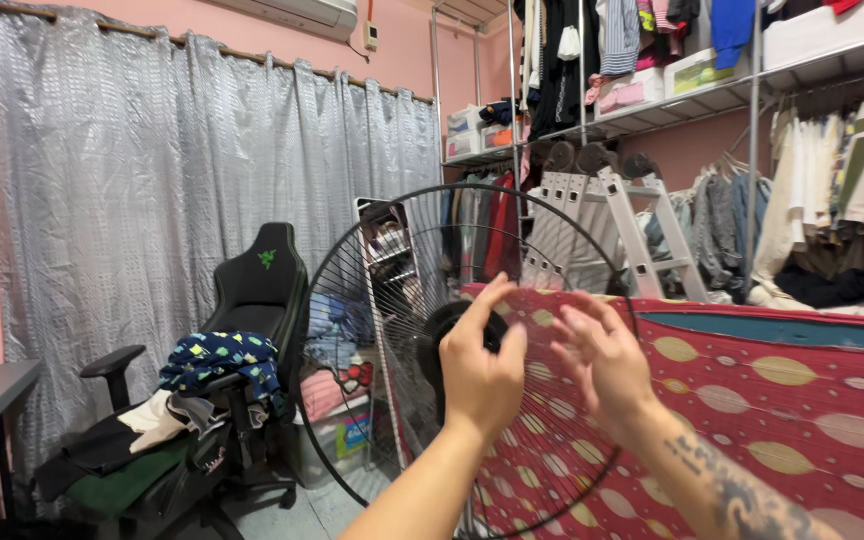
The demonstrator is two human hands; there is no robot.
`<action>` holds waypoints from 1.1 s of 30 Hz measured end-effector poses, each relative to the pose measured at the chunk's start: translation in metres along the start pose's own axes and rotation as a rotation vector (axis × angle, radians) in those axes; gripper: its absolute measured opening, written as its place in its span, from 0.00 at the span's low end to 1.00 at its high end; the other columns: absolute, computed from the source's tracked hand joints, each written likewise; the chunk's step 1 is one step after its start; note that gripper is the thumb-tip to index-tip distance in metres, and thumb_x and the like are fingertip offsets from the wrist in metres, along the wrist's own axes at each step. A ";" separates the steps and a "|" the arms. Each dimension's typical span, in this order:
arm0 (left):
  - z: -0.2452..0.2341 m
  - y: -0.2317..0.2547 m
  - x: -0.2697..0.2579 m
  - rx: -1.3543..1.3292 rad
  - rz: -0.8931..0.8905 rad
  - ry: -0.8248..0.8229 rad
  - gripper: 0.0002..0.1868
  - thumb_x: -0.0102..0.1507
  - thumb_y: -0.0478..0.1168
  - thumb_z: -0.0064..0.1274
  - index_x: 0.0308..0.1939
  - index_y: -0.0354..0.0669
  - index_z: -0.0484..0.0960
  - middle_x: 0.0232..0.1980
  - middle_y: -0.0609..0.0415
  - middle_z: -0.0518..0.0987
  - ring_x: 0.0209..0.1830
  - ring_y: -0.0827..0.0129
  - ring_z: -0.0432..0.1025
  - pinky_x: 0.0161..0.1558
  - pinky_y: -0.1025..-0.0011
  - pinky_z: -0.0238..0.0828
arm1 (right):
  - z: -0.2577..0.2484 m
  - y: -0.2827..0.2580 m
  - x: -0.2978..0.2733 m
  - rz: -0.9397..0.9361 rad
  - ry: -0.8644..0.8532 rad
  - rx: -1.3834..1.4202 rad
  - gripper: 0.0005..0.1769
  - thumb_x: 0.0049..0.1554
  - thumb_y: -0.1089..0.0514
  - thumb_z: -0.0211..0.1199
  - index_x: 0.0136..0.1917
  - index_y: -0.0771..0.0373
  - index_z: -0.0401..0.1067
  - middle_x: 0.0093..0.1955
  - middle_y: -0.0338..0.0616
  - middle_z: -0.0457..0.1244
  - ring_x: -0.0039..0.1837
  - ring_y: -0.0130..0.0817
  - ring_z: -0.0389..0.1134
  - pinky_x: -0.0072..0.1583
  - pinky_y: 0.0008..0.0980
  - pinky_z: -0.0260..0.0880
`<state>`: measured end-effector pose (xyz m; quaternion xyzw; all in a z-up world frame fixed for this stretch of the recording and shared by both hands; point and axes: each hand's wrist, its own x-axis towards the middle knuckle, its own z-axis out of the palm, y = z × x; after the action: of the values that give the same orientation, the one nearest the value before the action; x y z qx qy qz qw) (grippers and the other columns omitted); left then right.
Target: The person assembles a standing fan by hand. They attach the fan motor to the pole, secure it with a knob, then fit the front grille and tighten the central cap.
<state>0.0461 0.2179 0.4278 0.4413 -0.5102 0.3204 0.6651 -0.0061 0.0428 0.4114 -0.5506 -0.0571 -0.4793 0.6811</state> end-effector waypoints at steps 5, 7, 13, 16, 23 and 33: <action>0.034 0.020 0.011 -0.286 -0.349 0.002 0.23 0.61 0.38 0.50 0.60 0.39 0.80 0.62 0.45 0.82 0.59 0.61 0.79 0.59 0.67 0.74 | -0.025 -0.037 -0.005 -0.011 0.012 0.047 0.28 0.61 0.58 0.51 0.75 0.59 0.59 0.67 0.45 0.61 0.66 0.37 0.65 0.63 0.39 0.66; 0.047 0.024 0.008 -0.343 -0.361 -0.024 0.22 0.62 0.38 0.49 0.60 0.39 0.80 0.61 0.44 0.82 0.60 0.62 0.78 0.60 0.67 0.73 | -0.039 -0.051 -0.014 -0.024 0.027 0.048 0.28 0.62 0.57 0.51 0.75 0.57 0.59 0.66 0.45 0.61 0.66 0.37 0.65 0.64 0.40 0.65; 0.096 0.036 -0.003 -0.379 -0.403 -0.055 0.22 0.63 0.39 0.48 0.59 0.39 0.82 0.60 0.44 0.83 0.62 0.64 0.77 0.63 0.68 0.69 | -0.089 -0.108 -0.043 -0.042 0.136 -0.038 0.26 0.62 0.52 0.50 0.73 0.55 0.60 0.66 0.45 0.62 0.68 0.38 0.64 0.67 0.45 0.64; 0.126 0.048 -0.002 -0.453 -0.439 -0.070 0.22 0.63 0.41 0.47 0.59 0.40 0.82 0.60 0.47 0.83 0.63 0.64 0.76 0.64 0.68 0.67 | -0.112 -0.145 -0.055 -0.062 0.196 -0.106 0.26 0.62 0.51 0.50 0.73 0.53 0.60 0.66 0.44 0.63 0.69 0.37 0.64 0.68 0.46 0.63; 0.188 0.079 -0.013 -0.597 -0.494 -0.160 0.22 0.63 0.42 0.48 0.59 0.42 0.82 0.60 0.50 0.83 0.62 0.64 0.76 0.63 0.68 0.67 | -0.153 -0.202 -0.090 -0.131 0.318 -0.231 0.26 0.63 0.50 0.49 0.73 0.53 0.59 0.65 0.45 0.63 0.68 0.38 0.64 0.69 0.47 0.62; 0.248 0.110 -0.048 -0.700 -0.625 -0.302 0.21 0.63 0.44 0.48 0.58 0.44 0.83 0.56 0.51 0.85 0.58 0.65 0.78 0.60 0.69 0.68 | -0.193 -0.250 -0.134 -0.155 0.451 -0.377 0.26 0.64 0.49 0.48 0.74 0.54 0.58 0.67 0.47 0.62 0.70 0.39 0.64 0.69 0.46 0.64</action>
<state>-0.1617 0.0373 0.4321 0.3646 -0.5213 -0.1529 0.7563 -0.3437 -0.0169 0.4292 -0.5410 0.1437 -0.6421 0.5238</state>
